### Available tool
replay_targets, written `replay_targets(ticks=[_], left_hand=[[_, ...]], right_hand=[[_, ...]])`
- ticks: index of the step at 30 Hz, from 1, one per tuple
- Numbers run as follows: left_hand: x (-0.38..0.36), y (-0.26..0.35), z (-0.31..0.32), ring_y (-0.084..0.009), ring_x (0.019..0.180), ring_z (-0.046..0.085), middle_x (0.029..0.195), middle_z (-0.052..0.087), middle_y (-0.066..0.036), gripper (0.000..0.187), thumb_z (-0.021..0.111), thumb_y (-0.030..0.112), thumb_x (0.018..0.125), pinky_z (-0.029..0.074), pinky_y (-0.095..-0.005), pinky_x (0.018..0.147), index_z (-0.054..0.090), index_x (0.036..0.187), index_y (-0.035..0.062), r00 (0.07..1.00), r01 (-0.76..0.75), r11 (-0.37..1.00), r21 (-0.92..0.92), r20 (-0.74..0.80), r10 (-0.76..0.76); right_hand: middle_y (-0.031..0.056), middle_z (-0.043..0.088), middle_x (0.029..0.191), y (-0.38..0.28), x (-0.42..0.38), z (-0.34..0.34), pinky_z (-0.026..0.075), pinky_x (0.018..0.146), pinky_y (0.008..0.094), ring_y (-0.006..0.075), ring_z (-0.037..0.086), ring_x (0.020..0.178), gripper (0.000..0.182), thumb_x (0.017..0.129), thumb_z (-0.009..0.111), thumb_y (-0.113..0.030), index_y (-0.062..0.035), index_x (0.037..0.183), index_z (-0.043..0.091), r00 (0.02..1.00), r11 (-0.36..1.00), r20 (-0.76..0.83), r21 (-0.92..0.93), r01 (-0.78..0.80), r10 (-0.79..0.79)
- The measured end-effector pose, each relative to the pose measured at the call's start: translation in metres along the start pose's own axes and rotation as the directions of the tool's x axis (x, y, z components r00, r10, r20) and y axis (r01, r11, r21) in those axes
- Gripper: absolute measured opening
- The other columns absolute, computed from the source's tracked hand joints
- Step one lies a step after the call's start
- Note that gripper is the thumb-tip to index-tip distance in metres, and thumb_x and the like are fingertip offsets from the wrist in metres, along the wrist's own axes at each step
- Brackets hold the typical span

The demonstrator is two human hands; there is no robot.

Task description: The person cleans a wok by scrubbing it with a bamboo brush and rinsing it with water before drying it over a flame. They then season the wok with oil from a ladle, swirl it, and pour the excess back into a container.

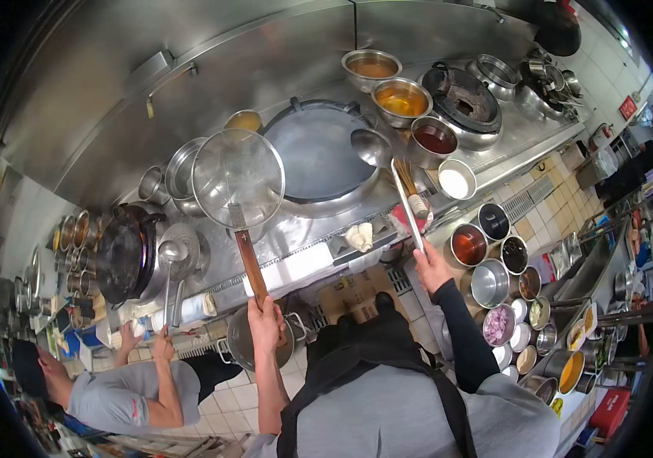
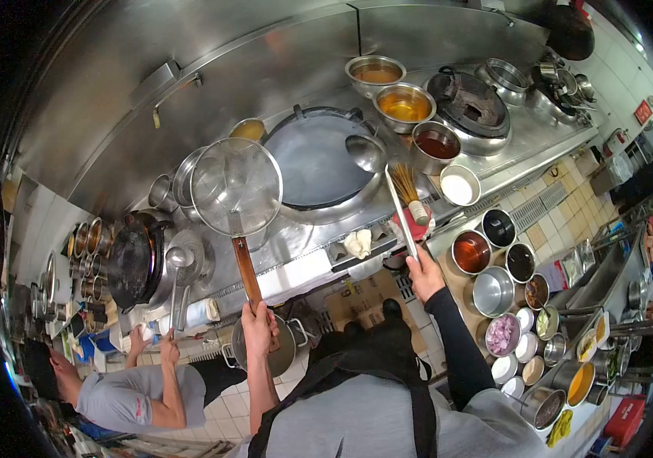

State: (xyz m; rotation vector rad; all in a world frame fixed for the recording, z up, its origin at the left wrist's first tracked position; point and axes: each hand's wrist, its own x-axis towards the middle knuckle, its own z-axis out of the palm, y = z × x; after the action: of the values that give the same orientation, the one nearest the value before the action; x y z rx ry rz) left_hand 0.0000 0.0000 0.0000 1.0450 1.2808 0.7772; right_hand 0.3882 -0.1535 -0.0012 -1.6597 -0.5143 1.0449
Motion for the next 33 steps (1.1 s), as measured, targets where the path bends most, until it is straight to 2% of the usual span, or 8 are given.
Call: replay_targets(ticks=[5,11,14,17,21,24,28,33], left_hand=[[0.023,-0.023,0.017,-0.0109,0.05,0.05,0.071,0.053,-0.003,0.018,0.053,0.02,0.107,0.041,-0.029,0.039,0.043,0.101,0.006,0.995,-0.058,0.952,0.301,-0.059,0.079],[0.085,-0.019,0.02,-0.052,0.082,0.067,0.088,0.067,-0.034,0.027,0.052,0.017,0.103,0.051,-0.0559,0.07,0.048,0.118,-0.0062,0.872,-0.312,0.592,0.743,-0.023,0.489],[0.111,0.013,0.027,-0.0597,0.1,0.06,0.099,0.065,-0.041,0.032,0.052,0.017,0.102,0.047,-0.0596,0.084,0.049,0.122,-0.0082,0.947,-0.23,0.678,0.698,-0.002,0.322],[0.128,0.043,0.045,-0.0586,0.1,0.062,0.101,0.065,-0.04,0.033,0.053,0.018,0.102,0.049,-0.0585,0.084,0.05,0.121,-0.0088,0.959,-0.243,0.655,0.715,0.074,0.274],[0.14,0.085,0.074,-0.0569,0.103,0.062,0.103,0.064,-0.042,0.033,0.051,0.014,0.099,0.049,-0.0584,0.089,0.049,0.121,-0.0115,0.942,-0.317,0.437,0.842,0.227,0.245],[0.162,0.09,0.083,-0.0561,0.105,0.063,0.104,0.064,-0.042,0.034,0.051,0.013,0.099,0.049,-0.0581,0.09,0.048,0.122,-0.0113,0.95,-0.306,0.373,0.876,0.251,0.188],[0.165,0.087,0.092,-0.056,0.105,0.063,0.106,0.065,-0.041,0.034,0.052,0.017,0.1,0.05,-0.0574,0.091,0.049,0.123,-0.0082,0.97,-0.228,0.371,0.9,0.178,0.163],[0.154,0.088,0.099,-0.0547,0.105,0.064,0.108,0.065,-0.041,0.034,0.053,0.009,0.096,0.052,-0.0561,0.093,0.044,0.123,-0.0096,0.98,-0.184,0.338,0.923,0.145,0.139]], right_hand=[[-0.0015,0.046,0.067,0.027,0.014,0.007,0.032,0.034,0.028,0.0076,0.038,0.041,0.037,0.106,0.055,-0.026,-0.0183,0.142,0.052,0.991,0.991,0.033,0.016,-0.131,0.13],[-0.0022,0.045,0.068,-0.002,0.032,0.02,0.034,0.034,0.0279,0.0081,0.037,0.04,0.035,0.106,0.054,-0.025,-0.014,0.139,0.053,0.976,0.986,0.173,0.073,-0.15,0.136],[-0.0009,0.051,0.069,-0.02,0.035,0.0,0.04,0.037,0.0288,0.0106,0.044,0.041,0.036,0.106,0.055,-0.025,-0.0123,0.139,0.053,0.916,0.933,0.398,0.314,-0.177,0.039],[0.0068,0.062,0.072,-0.01,0.093,-0.03,0.05,0.044,0.0323,0.0137,0.057,0.048,0.04,0.104,0.058,-0.022,-0.0095,0.141,0.052,0.885,0.989,0.443,0.024,0.149,-0.144],[0.0294,0.07,0.088,-0.128,0.109,-0.044,0.055,0.073,0.0517,0.0421,0.07,0.079,0.048,0.099,0.059,-0.021,-0.0109,0.145,0.05,0.758,0.369,0.186,-0.785,0.497,-0.625],[0.0275,0.071,0.103,-0.156,0.136,-0.047,0.055,0.085,0.0496,0.0465,0.068,0.094,0.052,0.099,0.056,-0.022,-0.0133,0.15,0.047,0.747,0.302,0.36,-0.75,0.588,-0.559],[0.0248,0.073,0.107,-0.171,0.156,-0.051,0.055,0.093,0.0465,0.0408,0.071,0.1,0.054,0.096,0.057,-0.029,-0.0121,0.147,0.053,0.848,-0.094,0.526,-0.843,0.53,0.061],[0.0249,0.069,0.121,-0.238,0.171,-0.055,0.052,0.1,0.0414,0.0375,0.068,0.113,0.052,0.096,0.059,-0.026,-0.0051,0.144,0.056,0.843,-0.014,0.534,-0.845,0.534,-0.063]])
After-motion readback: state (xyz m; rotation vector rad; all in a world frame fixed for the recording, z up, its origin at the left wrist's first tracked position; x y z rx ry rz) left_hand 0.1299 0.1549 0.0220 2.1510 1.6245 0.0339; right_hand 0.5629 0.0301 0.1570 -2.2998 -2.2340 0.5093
